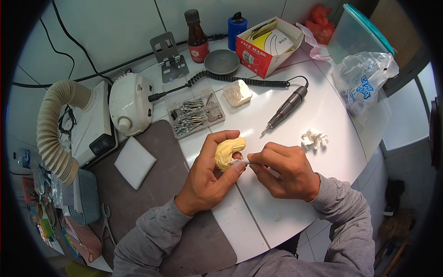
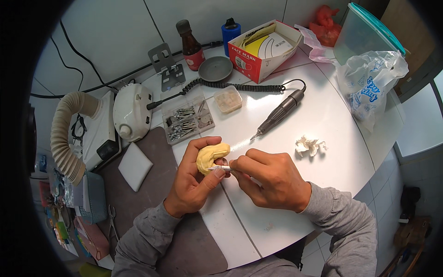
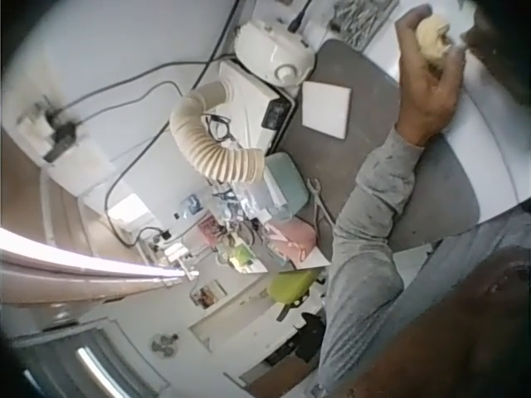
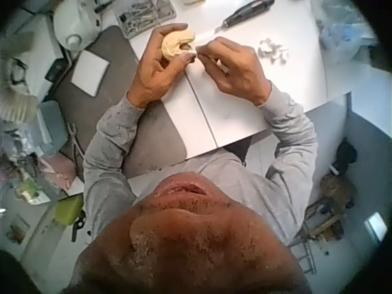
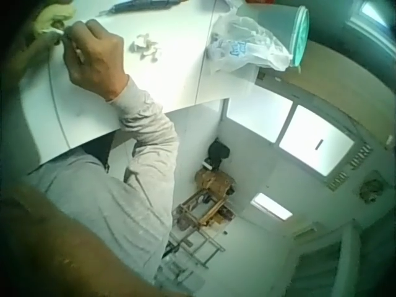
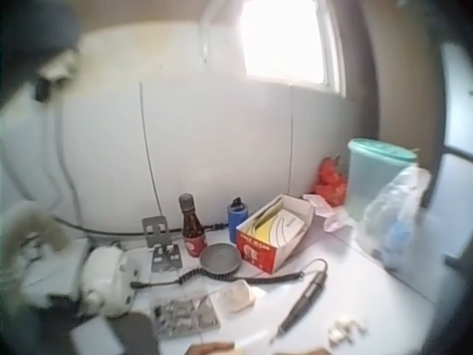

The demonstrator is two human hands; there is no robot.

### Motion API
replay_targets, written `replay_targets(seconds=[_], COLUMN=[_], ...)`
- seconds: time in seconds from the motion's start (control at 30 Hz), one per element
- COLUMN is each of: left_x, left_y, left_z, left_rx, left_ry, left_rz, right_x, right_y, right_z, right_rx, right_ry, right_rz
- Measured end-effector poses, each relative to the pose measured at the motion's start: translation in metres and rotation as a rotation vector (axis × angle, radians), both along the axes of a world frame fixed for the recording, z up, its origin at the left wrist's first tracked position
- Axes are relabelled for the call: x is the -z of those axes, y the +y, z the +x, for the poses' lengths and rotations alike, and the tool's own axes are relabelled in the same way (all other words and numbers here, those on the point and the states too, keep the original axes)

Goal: Trimming and refining a yellow dental plaster model using a scalpel on a laboratory workbench.

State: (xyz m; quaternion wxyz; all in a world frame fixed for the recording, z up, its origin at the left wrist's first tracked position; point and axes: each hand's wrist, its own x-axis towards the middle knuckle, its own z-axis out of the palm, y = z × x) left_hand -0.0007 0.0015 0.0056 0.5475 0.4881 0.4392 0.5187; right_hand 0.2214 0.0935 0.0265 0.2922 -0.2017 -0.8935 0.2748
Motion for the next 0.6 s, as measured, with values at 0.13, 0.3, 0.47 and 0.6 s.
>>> replay_targets(seconds=[0.13, 0.3, 0.47, 0.6], left_x=[-0.0011, -0.0003, -0.0009, -0.002], left_y=[0.001, 0.0015, 0.0019, 0.0013], left_z=[0.0016, 0.0009, 0.0016, -0.0029], left_rx=[-0.002, -0.008, -0.037, 0.026], left_ry=[-0.021, -0.002, -0.007, 0.063], left_rz=[-0.008, 0.018, -0.011, -0.035], right_x=[-0.0006, 0.0007, 0.0039, 0.0024], right_y=[-0.0002, 0.0005, -0.0001, -0.0005], right_z=[-0.001, -0.0012, -0.0021, -0.003], right_rx=[0.013, -0.002, 0.001, 0.008], right_ry=[0.012, 0.011, 0.017, 0.028], right_rz=[-0.003, -0.002, -0.003, -0.004])
